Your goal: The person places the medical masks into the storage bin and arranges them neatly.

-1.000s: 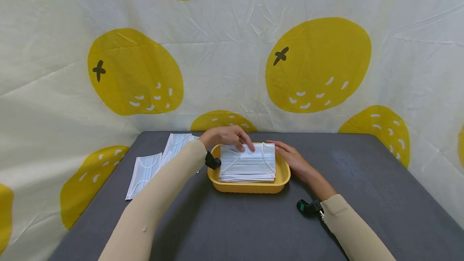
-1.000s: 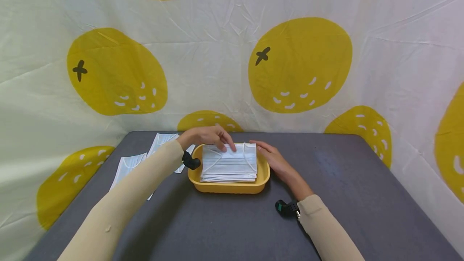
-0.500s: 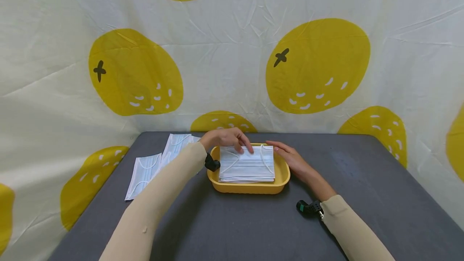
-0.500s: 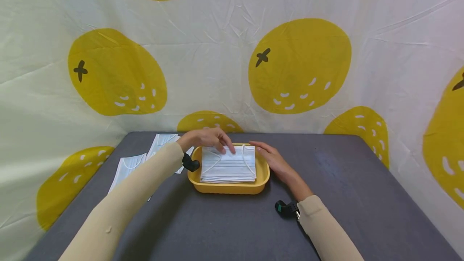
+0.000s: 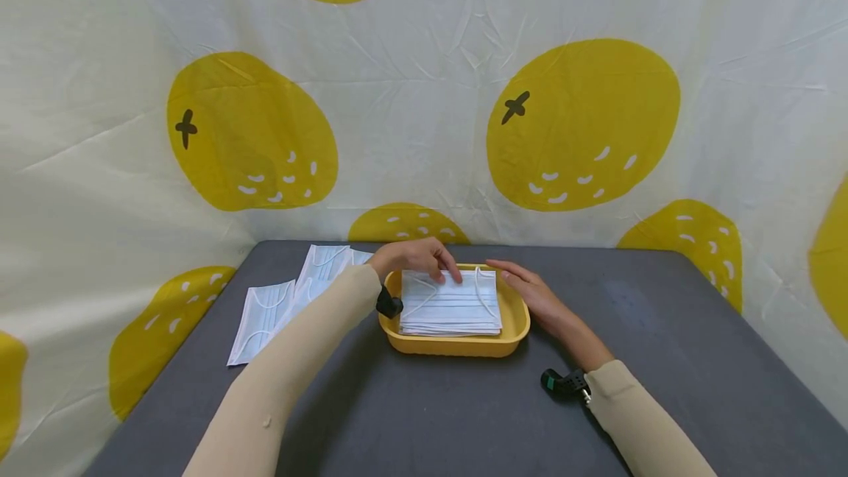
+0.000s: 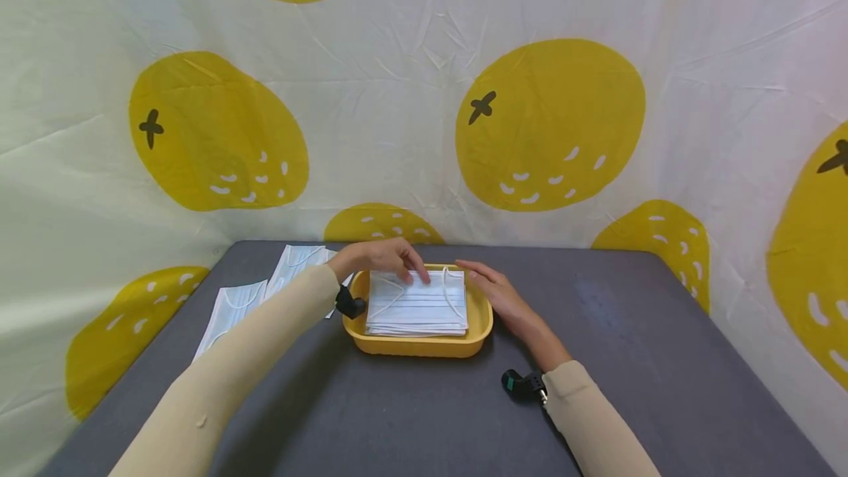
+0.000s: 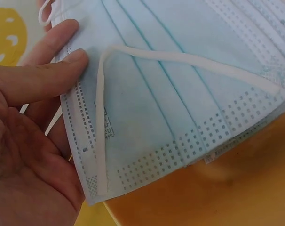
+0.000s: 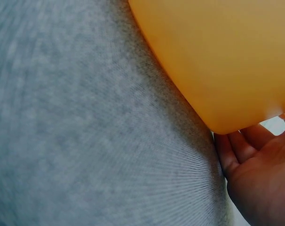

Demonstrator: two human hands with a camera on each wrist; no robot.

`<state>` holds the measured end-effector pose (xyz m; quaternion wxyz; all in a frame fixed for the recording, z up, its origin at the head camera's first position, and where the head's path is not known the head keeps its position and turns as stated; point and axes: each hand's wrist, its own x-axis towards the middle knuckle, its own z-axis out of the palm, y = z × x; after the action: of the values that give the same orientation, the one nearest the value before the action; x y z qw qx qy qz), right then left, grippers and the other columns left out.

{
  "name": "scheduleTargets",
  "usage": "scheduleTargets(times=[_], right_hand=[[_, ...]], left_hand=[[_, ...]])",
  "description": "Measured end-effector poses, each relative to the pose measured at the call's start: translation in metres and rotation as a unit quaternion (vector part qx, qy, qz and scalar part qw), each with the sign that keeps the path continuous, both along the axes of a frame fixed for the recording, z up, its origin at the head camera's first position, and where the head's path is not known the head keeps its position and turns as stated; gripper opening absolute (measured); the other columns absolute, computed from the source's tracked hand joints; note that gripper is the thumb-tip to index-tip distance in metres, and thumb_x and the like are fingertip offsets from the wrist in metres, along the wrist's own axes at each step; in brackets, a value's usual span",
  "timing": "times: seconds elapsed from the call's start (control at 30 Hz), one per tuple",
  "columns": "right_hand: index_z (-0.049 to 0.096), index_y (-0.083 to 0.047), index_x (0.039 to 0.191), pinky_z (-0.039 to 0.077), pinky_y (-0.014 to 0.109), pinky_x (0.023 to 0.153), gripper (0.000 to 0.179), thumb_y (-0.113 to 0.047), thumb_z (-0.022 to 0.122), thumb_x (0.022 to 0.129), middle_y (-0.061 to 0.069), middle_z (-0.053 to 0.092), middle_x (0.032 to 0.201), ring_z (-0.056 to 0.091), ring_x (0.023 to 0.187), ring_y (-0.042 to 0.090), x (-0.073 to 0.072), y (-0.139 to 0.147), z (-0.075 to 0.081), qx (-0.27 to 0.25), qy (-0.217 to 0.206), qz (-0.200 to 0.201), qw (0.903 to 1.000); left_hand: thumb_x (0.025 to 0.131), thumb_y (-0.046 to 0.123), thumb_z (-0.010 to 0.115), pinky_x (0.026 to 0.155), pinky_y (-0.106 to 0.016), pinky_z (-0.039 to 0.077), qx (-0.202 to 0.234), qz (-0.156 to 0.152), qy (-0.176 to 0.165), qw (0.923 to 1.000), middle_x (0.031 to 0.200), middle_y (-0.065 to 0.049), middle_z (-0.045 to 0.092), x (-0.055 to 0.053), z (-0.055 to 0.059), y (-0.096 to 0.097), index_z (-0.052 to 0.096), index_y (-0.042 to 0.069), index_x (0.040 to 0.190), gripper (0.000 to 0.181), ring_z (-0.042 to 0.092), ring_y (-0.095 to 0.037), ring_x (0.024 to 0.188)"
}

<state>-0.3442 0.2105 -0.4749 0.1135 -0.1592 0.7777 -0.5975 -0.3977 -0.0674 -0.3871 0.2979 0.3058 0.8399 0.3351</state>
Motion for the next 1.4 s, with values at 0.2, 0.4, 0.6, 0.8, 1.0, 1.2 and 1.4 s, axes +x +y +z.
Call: scheduleTargets(times=[0.2,0.4,0.6,0.8,1.0,1.2,1.4], right_hand=[[0.045,-0.012,0.157,0.033,0.058,0.121,0.049,-0.032,0.040,0.113,0.016,0.033,0.167,0.034,0.152,0.039,0.000,0.000,0.001,-0.004,-0.005,-0.001,1.0000],[0.045,-0.013,0.157,0.038,0.054,0.119,0.049,-0.033,0.041,0.113,0.016,0.034,0.167,0.037,0.150,0.038,-0.002,0.001,0.001,-0.001,-0.004,-0.004,1.0000],[0.045,-0.014,0.157,0.043,0.049,0.116,0.049,-0.034,0.041,0.113,0.015,0.036,0.166,0.040,0.148,0.037,-0.002,0.000,-0.001,0.002,-0.007,-0.003,1.0000],[0.045,-0.013,0.157,0.043,0.047,0.116,0.049,-0.033,0.041,0.113,0.015,0.036,0.166,0.039,0.149,0.037,-0.003,0.000,-0.001,-0.005,0.000,0.006,1.0000],[0.045,-0.013,0.157,0.042,0.047,0.117,0.048,-0.031,0.041,0.113,0.016,0.035,0.166,0.039,0.149,0.038,-0.002,0.002,0.000,-0.009,0.003,0.008,0.9999],[0.046,-0.012,0.157,0.041,0.049,0.117,0.049,-0.033,0.042,0.112,0.016,0.037,0.165,0.040,0.148,0.038,-0.002,0.001,0.000,-0.007,0.000,0.003,1.0000],[0.046,-0.013,0.157,0.044,0.045,0.115,0.049,-0.034,0.042,0.112,0.016,0.038,0.165,0.042,0.147,0.038,-0.003,0.002,-0.002,-0.004,0.001,0.003,1.0000]], left_hand=[[0.094,-0.009,0.062,0.090,-0.020,0.046,-0.010,0.000,0.002,0.9999,0.130,-0.007,0.072,0.000,-0.001,0.000,0.078,0.003,0.117,0.031,0.053,-0.014,0.104],[0.094,-0.008,0.064,0.100,-0.024,0.049,-0.016,0.008,-0.008,0.9998,0.132,-0.006,0.070,-0.001,-0.003,0.001,0.079,0.005,0.116,0.030,0.054,-0.012,0.108],[0.094,-0.008,0.065,0.090,-0.022,0.046,-0.030,0.001,0.000,0.9995,0.128,-0.006,0.070,0.002,-0.004,0.003,0.079,0.004,0.116,0.029,0.051,-0.014,0.102],[0.092,-0.010,0.065,0.083,-0.024,0.041,-0.050,-0.009,0.019,0.9985,0.120,-0.004,0.068,0.005,0.001,0.004,0.079,0.005,0.116,0.031,0.047,-0.015,0.098],[0.090,-0.015,0.062,0.074,-0.021,0.045,-0.044,-0.023,0.039,0.9980,0.115,-0.008,0.072,0.004,0.012,0.006,0.078,0.005,0.117,0.038,0.052,-0.016,0.091],[0.089,-0.017,0.059,0.058,-0.023,0.036,-0.054,-0.021,0.036,0.9977,0.105,-0.018,0.070,0.004,0.015,0.008,0.079,0.005,0.114,0.039,0.046,-0.016,0.074],[0.086,-0.019,0.059,0.068,-0.021,0.047,-0.061,-0.003,0.086,0.9944,0.105,-0.008,0.077,0.003,0.006,0.009,0.082,0.008,0.104,0.040,0.056,-0.019,0.082]])
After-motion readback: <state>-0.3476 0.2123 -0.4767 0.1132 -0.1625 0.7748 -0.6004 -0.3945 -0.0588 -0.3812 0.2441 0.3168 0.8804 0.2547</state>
